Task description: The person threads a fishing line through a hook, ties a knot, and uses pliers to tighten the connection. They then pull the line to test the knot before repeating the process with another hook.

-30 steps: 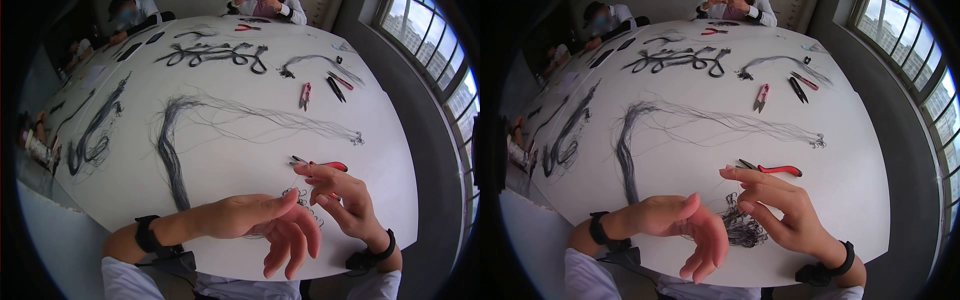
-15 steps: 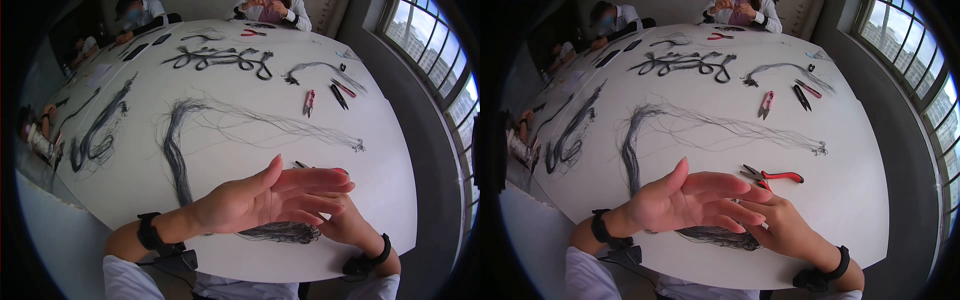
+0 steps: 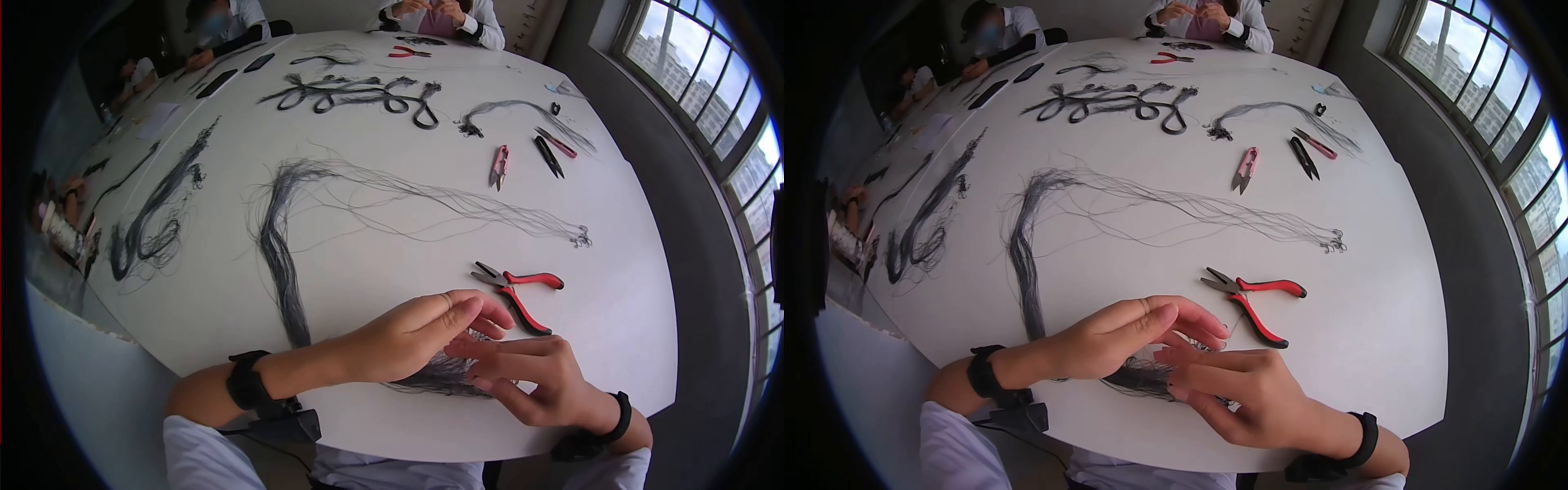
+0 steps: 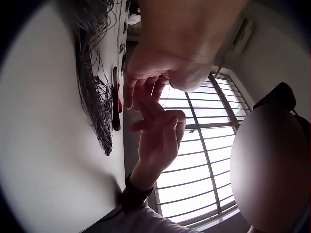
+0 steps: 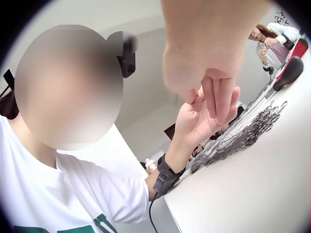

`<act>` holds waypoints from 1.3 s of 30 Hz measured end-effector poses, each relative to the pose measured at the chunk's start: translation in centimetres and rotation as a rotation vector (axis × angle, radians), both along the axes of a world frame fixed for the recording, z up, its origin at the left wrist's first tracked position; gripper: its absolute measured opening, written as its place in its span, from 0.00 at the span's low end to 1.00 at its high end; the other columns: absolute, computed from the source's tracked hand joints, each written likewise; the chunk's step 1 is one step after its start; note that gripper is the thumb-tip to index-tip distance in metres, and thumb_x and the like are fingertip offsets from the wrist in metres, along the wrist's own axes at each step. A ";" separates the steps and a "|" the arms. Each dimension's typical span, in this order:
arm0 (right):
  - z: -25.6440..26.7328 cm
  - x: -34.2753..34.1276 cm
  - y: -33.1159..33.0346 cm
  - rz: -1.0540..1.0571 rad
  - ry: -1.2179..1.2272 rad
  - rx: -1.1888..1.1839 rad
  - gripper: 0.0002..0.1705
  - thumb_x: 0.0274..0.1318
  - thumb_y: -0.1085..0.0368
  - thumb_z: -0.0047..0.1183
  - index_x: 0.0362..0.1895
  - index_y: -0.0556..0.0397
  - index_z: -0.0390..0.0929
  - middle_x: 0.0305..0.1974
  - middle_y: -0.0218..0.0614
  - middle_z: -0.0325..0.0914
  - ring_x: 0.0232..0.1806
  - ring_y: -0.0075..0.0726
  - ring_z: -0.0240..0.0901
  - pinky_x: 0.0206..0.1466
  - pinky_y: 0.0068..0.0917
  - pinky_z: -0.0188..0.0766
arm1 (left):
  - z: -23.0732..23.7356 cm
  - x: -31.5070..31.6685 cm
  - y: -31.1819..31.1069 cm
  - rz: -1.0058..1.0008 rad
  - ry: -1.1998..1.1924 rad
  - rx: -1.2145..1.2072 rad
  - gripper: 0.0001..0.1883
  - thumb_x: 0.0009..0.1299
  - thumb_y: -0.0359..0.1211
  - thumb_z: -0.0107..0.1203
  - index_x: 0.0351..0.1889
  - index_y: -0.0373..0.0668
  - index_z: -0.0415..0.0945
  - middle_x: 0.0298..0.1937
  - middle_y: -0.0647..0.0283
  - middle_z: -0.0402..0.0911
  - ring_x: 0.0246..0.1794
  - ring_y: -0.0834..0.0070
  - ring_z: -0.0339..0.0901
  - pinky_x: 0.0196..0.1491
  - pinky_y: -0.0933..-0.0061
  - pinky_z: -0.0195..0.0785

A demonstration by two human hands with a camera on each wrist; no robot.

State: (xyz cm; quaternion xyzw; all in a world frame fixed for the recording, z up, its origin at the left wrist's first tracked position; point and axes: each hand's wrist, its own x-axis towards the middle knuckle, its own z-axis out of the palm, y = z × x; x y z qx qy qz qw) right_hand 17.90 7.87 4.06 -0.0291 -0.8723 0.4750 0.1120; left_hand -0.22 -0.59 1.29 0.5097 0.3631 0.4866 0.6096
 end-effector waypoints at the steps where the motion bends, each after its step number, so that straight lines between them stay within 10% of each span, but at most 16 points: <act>1: 0.0 0.1 -0.1 -0.030 0.066 0.068 0.06 0.46 0.78 0.51 0.30 0.58 0.78 0.42 0.42 0.80 0.33 0.40 0.79 0.36 0.29 0.77 | 0.1 0.0 -0.1 -0.005 0.078 -0.044 0.26 0.77 0.44 0.24 0.56 0.33 0.65 0.53 0.56 0.71 0.57 0.72 0.66 0.56 0.69 0.63; 9: 0.3 0.7 0.5 0.182 0.246 0.155 0.07 0.41 0.76 0.53 0.31 0.58 0.76 0.37 0.40 0.78 0.29 0.40 0.78 0.32 0.29 0.76 | 0.0 -0.2 -0.1 -0.059 0.061 -0.146 0.25 0.77 0.44 0.23 0.59 0.33 0.60 0.52 0.53 0.71 0.45 0.71 0.75 0.54 0.70 0.64; 19: -0.3 0.1 -0.3 0.210 0.128 0.291 0.06 0.40 0.74 0.55 0.28 0.56 0.75 0.31 0.36 0.74 0.27 0.38 0.73 0.25 0.30 0.70 | 0.9 -0.8 0.5 0.329 -0.330 0.083 0.27 0.76 0.47 0.26 0.62 0.37 0.56 0.66 0.50 0.57 0.66 0.58 0.59 0.66 0.59 0.52; 24: -0.5 0.1 -0.1 0.080 0.094 0.353 0.05 0.41 0.73 0.56 0.27 0.55 0.75 0.24 0.34 0.74 0.24 0.36 0.70 0.22 0.30 0.67 | 0.5 -1.6 0.2 -0.007 -0.491 0.011 0.26 0.76 0.45 0.25 0.59 0.34 0.60 0.61 0.47 0.65 0.65 0.57 0.60 0.66 0.58 0.52; 33: 0.4 0.3 -0.3 -0.083 0.015 0.244 0.04 0.45 0.72 0.55 0.29 0.54 0.77 0.19 0.32 0.73 0.20 0.37 0.71 0.20 0.29 0.66 | 0.6 0.2 -0.5 -0.009 -0.091 0.060 0.27 0.77 0.45 0.25 0.63 0.33 0.55 0.64 0.49 0.61 0.65 0.63 0.60 0.66 0.63 0.52; 39: 0.1 0.4 -0.6 0.316 -0.008 0.070 0.02 0.50 0.72 0.53 0.31 0.53 0.76 0.22 0.32 0.73 0.21 0.37 0.72 0.21 0.31 0.66 | -0.4 0.3 0.2 0.157 -0.206 0.140 0.27 0.76 0.44 0.27 0.64 0.33 0.52 0.66 0.51 0.58 0.67 0.60 0.58 0.65 0.62 0.53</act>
